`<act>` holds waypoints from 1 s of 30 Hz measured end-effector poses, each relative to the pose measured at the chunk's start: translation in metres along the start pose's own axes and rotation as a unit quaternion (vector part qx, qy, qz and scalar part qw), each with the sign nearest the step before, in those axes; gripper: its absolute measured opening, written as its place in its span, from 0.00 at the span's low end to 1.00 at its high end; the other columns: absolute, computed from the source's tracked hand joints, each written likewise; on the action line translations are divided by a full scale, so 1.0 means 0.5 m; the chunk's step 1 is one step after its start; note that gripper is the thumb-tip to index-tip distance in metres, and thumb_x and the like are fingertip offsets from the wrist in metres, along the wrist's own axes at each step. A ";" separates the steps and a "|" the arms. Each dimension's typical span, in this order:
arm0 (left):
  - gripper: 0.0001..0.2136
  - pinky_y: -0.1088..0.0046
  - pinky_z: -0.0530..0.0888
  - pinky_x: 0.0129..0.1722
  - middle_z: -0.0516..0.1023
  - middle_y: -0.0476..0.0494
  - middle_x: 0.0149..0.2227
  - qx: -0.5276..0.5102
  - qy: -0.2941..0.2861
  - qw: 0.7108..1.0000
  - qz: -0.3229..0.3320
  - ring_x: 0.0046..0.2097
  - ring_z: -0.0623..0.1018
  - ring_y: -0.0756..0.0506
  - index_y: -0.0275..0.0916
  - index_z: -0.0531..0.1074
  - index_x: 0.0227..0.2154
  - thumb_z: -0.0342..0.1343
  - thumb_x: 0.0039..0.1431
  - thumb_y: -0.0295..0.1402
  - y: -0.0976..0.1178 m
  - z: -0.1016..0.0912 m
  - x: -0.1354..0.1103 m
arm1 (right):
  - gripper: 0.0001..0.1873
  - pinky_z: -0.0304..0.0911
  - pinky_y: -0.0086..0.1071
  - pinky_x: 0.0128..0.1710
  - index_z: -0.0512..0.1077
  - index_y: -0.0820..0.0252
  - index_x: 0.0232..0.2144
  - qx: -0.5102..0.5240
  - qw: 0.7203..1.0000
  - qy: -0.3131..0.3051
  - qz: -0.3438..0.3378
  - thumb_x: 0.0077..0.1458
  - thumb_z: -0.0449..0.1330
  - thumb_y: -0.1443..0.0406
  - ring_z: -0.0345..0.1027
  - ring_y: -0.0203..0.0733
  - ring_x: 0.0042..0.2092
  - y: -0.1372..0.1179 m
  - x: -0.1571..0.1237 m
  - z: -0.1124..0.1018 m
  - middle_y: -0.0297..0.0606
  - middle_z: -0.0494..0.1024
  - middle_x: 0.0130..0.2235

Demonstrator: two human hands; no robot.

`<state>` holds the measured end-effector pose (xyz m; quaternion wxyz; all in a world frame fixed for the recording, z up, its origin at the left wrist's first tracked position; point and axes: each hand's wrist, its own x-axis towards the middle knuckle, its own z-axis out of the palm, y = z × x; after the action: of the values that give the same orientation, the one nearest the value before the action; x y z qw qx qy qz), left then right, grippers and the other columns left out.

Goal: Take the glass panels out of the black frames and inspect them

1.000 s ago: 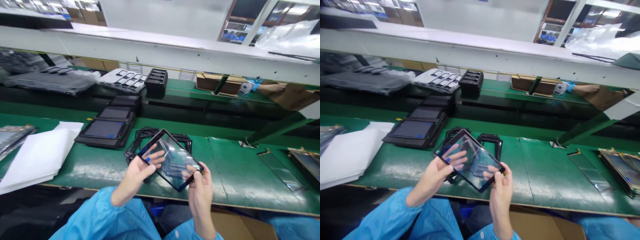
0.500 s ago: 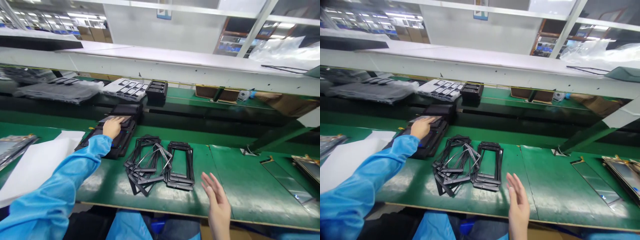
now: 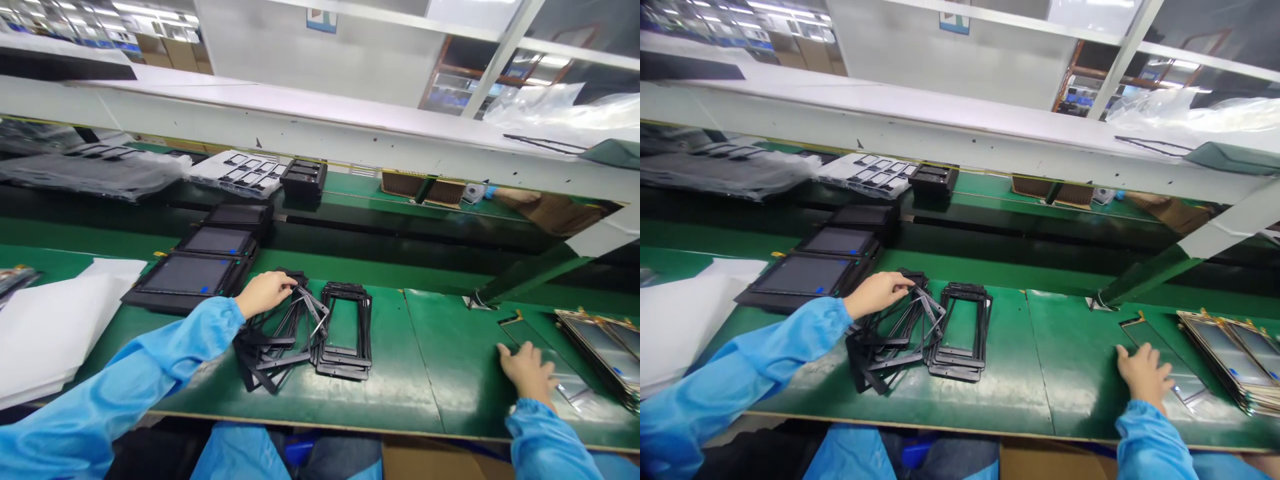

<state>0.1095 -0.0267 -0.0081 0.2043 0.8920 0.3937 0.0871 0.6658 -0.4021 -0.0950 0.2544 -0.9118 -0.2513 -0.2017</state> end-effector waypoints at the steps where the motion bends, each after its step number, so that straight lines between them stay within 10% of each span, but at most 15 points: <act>1: 0.18 0.64 0.76 0.52 0.88 0.42 0.46 -0.014 -0.005 1.000 -0.008 0.48 0.85 0.36 0.46 0.86 0.51 0.60 0.59 0.35 0.009 0.010 0.003 | 0.36 0.55 0.67 0.36 0.83 0.58 0.49 -0.003 1.000 -0.015 -0.004 0.61 0.49 0.40 0.73 0.78 0.45 0.009 -0.007 0.005 0.66 0.78 0.40; 12: 0.27 0.71 0.82 0.33 0.86 0.43 0.37 -0.270 -0.090 0.955 -0.082 0.35 0.84 0.44 0.42 0.80 0.60 0.64 0.57 0.43 -0.008 -0.066 -0.015 | 0.28 0.67 0.60 0.56 0.78 0.59 0.57 0.011 0.969 -0.143 -0.203 0.66 0.53 0.50 0.74 0.68 0.54 -0.026 -0.388 -0.051 0.58 0.79 0.58; 21: 0.25 0.78 0.80 0.27 0.84 0.43 0.33 -0.451 0.033 0.878 -0.159 0.33 0.82 0.46 0.41 0.85 0.49 0.76 0.46 0.39 0.022 -0.120 -0.074 | 0.37 0.57 0.69 0.67 0.67 0.52 0.70 0.047 0.939 -0.213 -0.264 0.63 0.62 0.48 0.52 0.72 0.74 -0.072 -0.475 -0.108 0.48 0.63 0.74; 26: 0.24 0.76 0.80 0.28 0.83 0.42 0.37 -0.514 0.055 0.836 -0.182 0.32 0.82 0.48 0.38 0.84 0.48 0.75 0.46 0.36 0.017 -0.091 -0.086 | 0.19 0.72 0.59 0.59 0.83 0.41 0.53 0.129 0.953 -0.178 -0.207 0.68 0.55 0.57 0.79 0.61 0.57 -0.091 -0.512 -0.176 0.37 0.83 0.59; 30: 0.25 0.74 0.82 0.30 0.82 0.45 0.39 -0.541 0.034 0.828 -0.144 0.35 0.82 0.47 0.44 0.82 0.53 0.74 0.51 0.40 0.081 -0.051 -0.146 | 0.15 0.78 0.49 0.43 0.83 0.44 0.47 0.251 0.963 -0.087 -0.036 0.57 0.69 0.54 0.83 0.59 0.40 -0.212 -0.507 -0.262 0.43 0.86 0.42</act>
<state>0.0792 -0.0972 0.0330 0.6509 0.5688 0.4139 0.2856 0.3740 -0.4877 -0.0789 0.4452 -0.8230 -0.3475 -0.0608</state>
